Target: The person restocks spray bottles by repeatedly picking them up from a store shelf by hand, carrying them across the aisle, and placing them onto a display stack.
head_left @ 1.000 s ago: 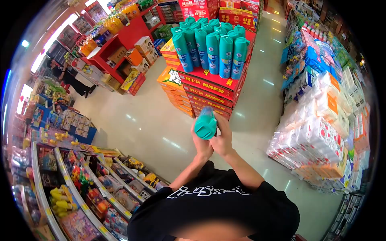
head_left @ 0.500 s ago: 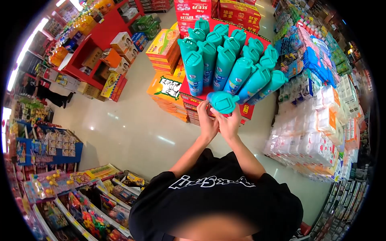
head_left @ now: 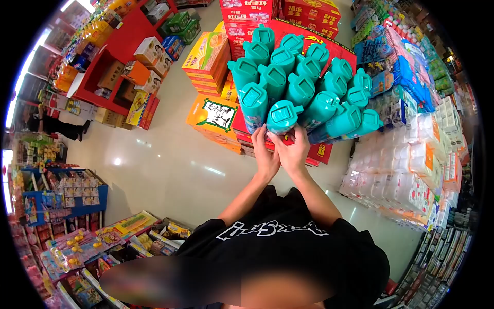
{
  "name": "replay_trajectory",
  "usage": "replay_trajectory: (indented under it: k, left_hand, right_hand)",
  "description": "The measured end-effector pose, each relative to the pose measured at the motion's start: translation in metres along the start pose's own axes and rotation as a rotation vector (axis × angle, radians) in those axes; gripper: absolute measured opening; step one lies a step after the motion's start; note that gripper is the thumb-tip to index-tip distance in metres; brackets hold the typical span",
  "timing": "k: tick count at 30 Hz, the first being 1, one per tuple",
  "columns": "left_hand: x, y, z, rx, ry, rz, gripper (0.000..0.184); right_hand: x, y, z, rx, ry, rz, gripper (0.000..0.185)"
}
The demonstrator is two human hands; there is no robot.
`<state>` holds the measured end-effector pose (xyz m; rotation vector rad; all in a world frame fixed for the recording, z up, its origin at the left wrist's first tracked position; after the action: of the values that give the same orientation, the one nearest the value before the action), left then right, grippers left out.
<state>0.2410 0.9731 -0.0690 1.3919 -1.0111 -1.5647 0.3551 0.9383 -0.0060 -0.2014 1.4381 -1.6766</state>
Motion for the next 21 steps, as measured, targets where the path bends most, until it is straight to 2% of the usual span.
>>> replay_trajectory:
  k: [7, 11, 12, 13, 15, 16, 18, 19, 20, 21]
  left_hand:
    - [0.0, 0.011, -0.009, -0.234, 0.025, -0.089, 0.067]
    - [0.008, 0.001, -0.016, -0.198, 0.114, -0.034, 0.068]
    - [0.009, 0.0, -0.017, -0.194, 0.145, -0.029, 0.069]
    - [0.016, 0.008, -0.018, -0.312, 0.158, -0.1, 0.07]
    - [0.037, 0.006, -0.024, -0.302, 0.21, 0.015, 0.069]
    - [0.051, 0.01, -0.028, -0.337, 0.201, 0.033, 0.067]
    - [0.087, 0.015, -0.037, -0.404, 0.187, 0.07, 0.062]
    - [0.11, 0.01, -0.043, -0.333, 0.196, 0.122, 0.06]
    - [0.134, 0.006, -0.048, -0.261, 0.208, 0.174, 0.058]
    - [0.155, 0.006, -0.053, -0.186, 0.221, 0.219, 0.057]
  right_hand:
    - [-0.001, -0.012, 0.01, 0.029, -0.129, 0.119, 0.07]
    - [0.006, 0.008, 0.019, -0.119, -0.357, 0.097, 0.075]
    - [0.011, 0.011, 0.024, -0.129, -0.413, 0.057, 0.07]
    - [0.017, 0.015, 0.03, -0.156, -0.472, 0.05, 0.068]
    - [0.027, 0.027, 0.04, -0.213, -0.591, 0.043, 0.064]
    - [0.033, 0.03, 0.049, -0.23, -0.579, 0.083, 0.061]
    - [0.042, 0.038, 0.067, -0.207, -0.693, 0.099, 0.056]
    - [0.049, 0.041, 0.076, -0.197, -0.754, 0.103, 0.054]
    - [0.06, 0.052, 0.079, -0.219, -0.888, -0.025, 0.049]
    - [0.07, 0.055, 0.084, -0.225, -0.945, -0.051, 0.049]
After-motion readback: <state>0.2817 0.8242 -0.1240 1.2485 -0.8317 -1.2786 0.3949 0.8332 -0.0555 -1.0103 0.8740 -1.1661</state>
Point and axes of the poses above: each hand's wrist, its own x-axis away from the middle knuckle, its own z-axis out of the back of the hand, y = z × x, the point moved 7 cm from there along -x, towards the middle knuckle, and after that the axes turned 2 degrees about -z, right-handed, at the moved point
